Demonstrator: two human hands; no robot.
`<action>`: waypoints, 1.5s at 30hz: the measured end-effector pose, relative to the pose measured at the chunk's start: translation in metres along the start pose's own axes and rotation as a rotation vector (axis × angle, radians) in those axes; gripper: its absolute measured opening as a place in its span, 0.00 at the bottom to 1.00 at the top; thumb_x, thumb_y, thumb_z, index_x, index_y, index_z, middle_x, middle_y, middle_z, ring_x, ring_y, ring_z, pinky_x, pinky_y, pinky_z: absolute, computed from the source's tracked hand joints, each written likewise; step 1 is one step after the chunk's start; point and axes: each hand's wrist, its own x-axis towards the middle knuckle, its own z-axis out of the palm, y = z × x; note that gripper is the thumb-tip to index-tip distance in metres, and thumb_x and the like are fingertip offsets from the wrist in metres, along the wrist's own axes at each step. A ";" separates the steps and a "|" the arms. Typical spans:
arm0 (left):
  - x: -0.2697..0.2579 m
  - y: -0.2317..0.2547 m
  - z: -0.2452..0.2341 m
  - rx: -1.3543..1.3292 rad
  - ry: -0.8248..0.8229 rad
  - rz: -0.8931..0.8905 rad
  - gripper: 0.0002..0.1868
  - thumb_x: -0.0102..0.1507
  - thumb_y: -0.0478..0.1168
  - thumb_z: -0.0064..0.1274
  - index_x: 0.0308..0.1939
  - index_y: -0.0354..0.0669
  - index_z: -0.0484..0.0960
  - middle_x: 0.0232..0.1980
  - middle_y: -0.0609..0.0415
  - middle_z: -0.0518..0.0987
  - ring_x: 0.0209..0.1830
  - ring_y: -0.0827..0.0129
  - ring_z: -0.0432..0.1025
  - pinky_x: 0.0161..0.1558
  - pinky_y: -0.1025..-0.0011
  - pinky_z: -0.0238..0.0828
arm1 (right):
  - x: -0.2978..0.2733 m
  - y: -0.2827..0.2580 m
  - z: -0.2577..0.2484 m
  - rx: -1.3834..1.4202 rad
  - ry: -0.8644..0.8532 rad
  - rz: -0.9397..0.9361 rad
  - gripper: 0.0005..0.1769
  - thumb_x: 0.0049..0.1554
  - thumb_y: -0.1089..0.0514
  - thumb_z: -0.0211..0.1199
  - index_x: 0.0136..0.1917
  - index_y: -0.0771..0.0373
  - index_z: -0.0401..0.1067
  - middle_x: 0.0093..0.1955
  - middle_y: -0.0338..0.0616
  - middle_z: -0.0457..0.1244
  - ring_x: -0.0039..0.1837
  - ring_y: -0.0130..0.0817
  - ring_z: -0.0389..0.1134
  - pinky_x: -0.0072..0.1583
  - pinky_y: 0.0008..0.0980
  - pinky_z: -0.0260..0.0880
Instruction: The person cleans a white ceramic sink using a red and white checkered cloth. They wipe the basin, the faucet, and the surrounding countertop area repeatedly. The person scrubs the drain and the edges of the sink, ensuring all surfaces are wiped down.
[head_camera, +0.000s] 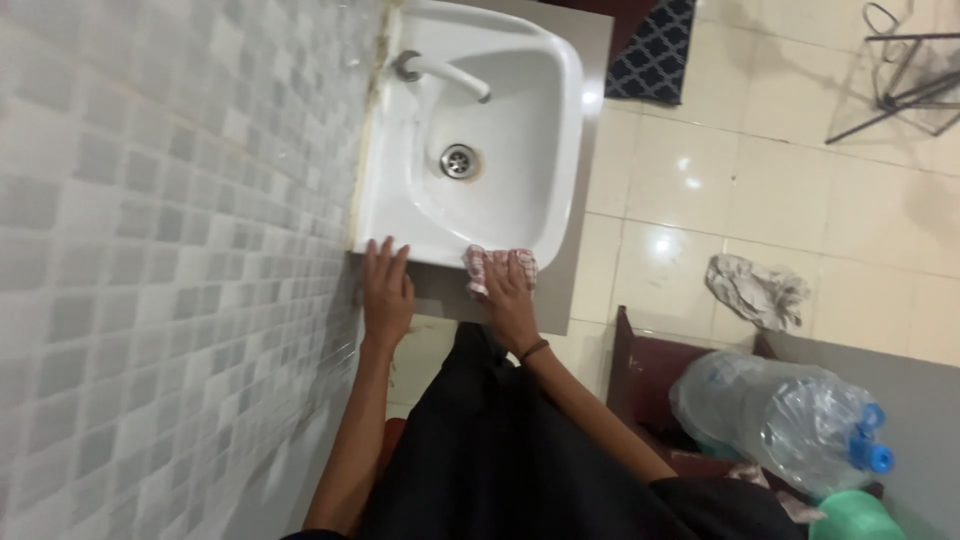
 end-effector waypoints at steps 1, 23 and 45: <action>-0.004 -0.003 -0.003 -0.034 -0.046 0.011 0.27 0.61 0.24 0.50 0.66 0.37 0.76 0.75 0.39 0.66 0.79 0.39 0.51 0.74 0.44 0.53 | 0.007 -0.014 0.009 -0.057 0.032 -0.066 0.42 0.56 0.55 0.63 0.80 0.63 0.53 0.83 0.53 0.46 0.84 0.58 0.38 0.79 0.60 0.40; 0.006 -0.052 -0.007 -0.540 -0.188 -0.183 0.37 0.57 0.18 0.35 0.68 0.44 0.75 0.75 0.49 0.69 0.80 0.54 0.56 0.74 0.63 0.57 | 0.053 -0.021 0.002 -0.110 0.105 -0.354 0.37 0.49 0.54 0.76 0.69 0.64 0.69 0.64 0.47 0.67 0.65 0.49 0.66 0.60 0.45 0.72; -0.005 0.042 -0.002 -0.221 0.067 0.178 0.20 0.57 0.32 0.57 0.54 0.38 0.79 0.67 0.42 0.76 0.73 0.33 0.62 0.68 0.49 0.69 | 0.045 -0.008 0.008 0.034 0.110 -0.184 0.34 0.58 0.54 0.66 0.76 0.53 0.63 0.74 0.46 0.62 0.79 0.52 0.56 0.79 0.56 0.47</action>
